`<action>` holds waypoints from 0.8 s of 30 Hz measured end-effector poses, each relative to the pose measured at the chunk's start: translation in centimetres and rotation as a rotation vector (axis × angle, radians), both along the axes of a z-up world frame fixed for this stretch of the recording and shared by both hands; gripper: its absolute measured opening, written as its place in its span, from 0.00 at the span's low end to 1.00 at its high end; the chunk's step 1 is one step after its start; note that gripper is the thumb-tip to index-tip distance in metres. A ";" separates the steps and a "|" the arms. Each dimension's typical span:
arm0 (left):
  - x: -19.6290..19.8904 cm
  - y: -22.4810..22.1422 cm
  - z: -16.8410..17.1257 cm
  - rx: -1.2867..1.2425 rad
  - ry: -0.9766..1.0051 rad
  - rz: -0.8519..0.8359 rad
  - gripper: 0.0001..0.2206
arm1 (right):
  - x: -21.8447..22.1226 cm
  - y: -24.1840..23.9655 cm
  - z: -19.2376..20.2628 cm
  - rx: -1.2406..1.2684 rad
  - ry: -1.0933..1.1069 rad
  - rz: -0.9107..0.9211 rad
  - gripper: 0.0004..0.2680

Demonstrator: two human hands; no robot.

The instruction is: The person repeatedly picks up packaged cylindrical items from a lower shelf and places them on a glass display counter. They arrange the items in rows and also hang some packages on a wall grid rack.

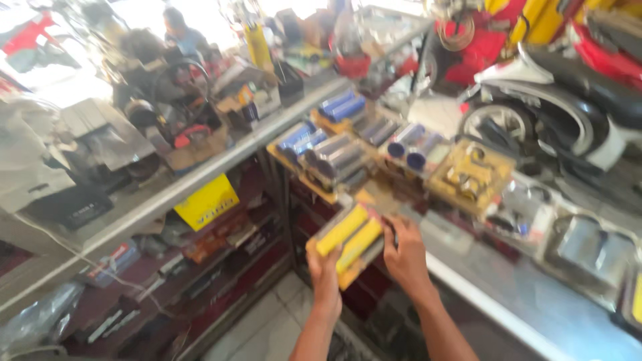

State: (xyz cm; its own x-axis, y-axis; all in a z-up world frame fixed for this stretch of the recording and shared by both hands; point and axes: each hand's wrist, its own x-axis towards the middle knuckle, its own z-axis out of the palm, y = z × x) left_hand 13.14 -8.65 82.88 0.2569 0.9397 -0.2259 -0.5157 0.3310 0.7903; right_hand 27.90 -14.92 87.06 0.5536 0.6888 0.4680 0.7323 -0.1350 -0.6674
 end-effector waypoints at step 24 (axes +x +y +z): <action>8.6 7.2 -1.9 -0.002 0.077 -0.152 0.27 | 3.3 3.2 -1.2 -0.242 -0.068 -0.095 0.36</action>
